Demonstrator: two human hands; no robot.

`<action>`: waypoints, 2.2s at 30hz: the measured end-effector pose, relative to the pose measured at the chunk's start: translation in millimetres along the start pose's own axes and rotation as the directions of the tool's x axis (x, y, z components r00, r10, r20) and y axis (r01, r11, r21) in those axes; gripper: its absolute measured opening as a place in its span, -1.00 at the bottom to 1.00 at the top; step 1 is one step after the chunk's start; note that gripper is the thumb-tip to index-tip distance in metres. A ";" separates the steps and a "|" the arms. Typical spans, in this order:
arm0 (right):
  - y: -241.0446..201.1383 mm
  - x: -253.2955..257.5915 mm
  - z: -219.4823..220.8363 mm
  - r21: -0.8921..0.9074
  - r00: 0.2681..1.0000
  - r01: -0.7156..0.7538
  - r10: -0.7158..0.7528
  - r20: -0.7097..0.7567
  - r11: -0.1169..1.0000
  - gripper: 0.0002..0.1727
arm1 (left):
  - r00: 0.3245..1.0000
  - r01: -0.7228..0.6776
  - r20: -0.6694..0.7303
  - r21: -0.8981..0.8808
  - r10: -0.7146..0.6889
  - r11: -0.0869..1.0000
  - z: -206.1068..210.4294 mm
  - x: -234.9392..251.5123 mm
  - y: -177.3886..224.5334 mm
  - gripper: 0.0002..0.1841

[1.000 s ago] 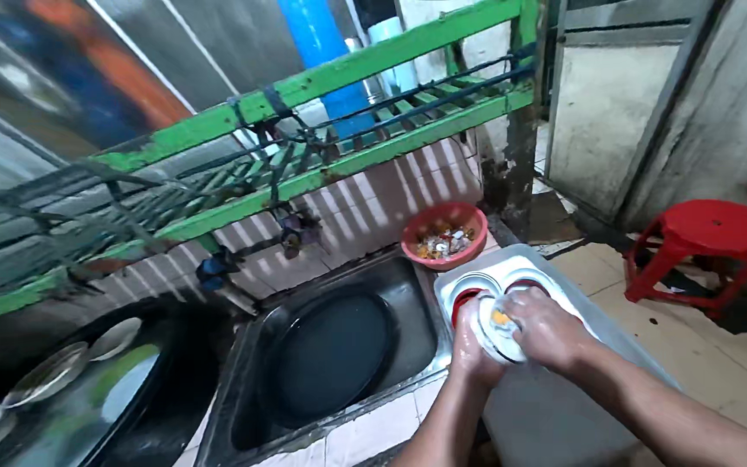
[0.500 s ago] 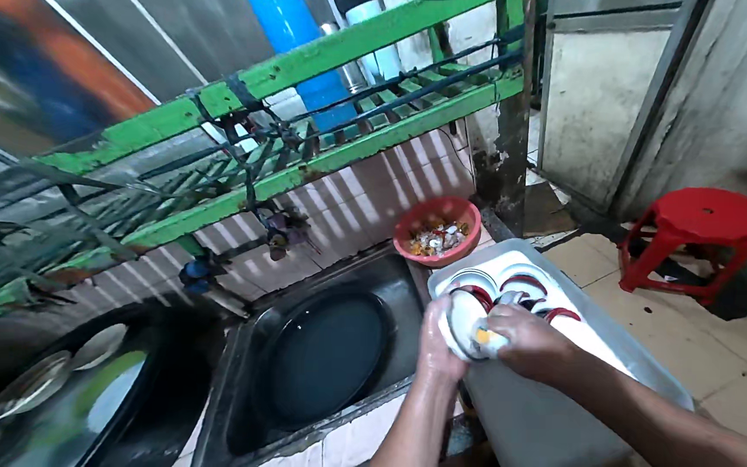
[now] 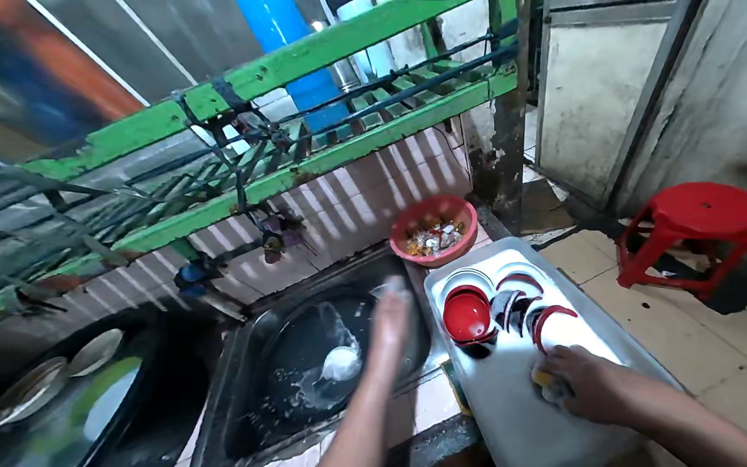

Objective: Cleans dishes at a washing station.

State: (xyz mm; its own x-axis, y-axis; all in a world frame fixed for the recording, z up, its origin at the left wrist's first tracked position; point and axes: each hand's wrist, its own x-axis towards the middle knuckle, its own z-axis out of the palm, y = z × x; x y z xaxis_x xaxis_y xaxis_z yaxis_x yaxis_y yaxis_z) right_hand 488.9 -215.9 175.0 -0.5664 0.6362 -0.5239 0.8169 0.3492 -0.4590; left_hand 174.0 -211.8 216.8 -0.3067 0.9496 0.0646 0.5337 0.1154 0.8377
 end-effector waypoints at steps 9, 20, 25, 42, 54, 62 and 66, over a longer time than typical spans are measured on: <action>2.1 4.7 -0.2 0.020 0.999 -0.038 0.038 0.002 0.999 -0.34 | 0.873 -0.042 0.348 0.751 -0.342 0.659 125.3 -5.0 44.1 -0.47; -9.6 -13.9 -19.5 0.387 0.905 0.059 0.114 -0.409 0.920 -0.33 | 0.899 -0.117 0.380 0.688 -0.218 0.716 123.0 -11.6 43.5 -0.51; 3.6 -12.5 -13.0 0.608 0.805 0.128 0.277 -0.526 0.783 -0.30 | 0.877 0.047 0.406 0.458 -0.256 0.888 107.0 -44.1 51.4 -0.62; -51.0 29.2 -17.9 0.607 0.640 0.472 0.224 -0.735 0.640 -0.32 | 0.970 0.207 0.074 -0.749 -0.231 0.630 108.6 -86.3 81.9 -0.69; -51.8 16.3 -73.6 0.734 0.705 0.320 0.366 -0.607 0.599 -0.34 | 0.959 0.279 0.243 -0.722 -0.146 0.633 108.6 -71.8 55.9 -0.56; -68.8 25.2 -10.4 0.530 0.807 0.400 -0.013 -0.591 0.748 -0.37 | 0.918 0.379 0.294 -0.850 -0.267 0.367 110.3 -47.7 48.5 -0.58; -66.6 17.9 -14.1 0.224 0.728 0.420 -0.180 -0.661 0.879 -0.55 | 0.911 0.402 0.340 -0.860 -0.235 0.314 108.8 -48.7 45.4 -0.66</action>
State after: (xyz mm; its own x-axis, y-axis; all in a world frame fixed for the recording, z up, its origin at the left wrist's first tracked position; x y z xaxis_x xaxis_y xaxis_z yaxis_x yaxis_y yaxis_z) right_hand 425.9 -218.1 206.3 -0.4873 0.8554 0.1757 0.4558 0.4208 -0.7844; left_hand 298.8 -221.1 192.7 -0.1368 0.9367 -0.3222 -0.6338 0.1672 0.7552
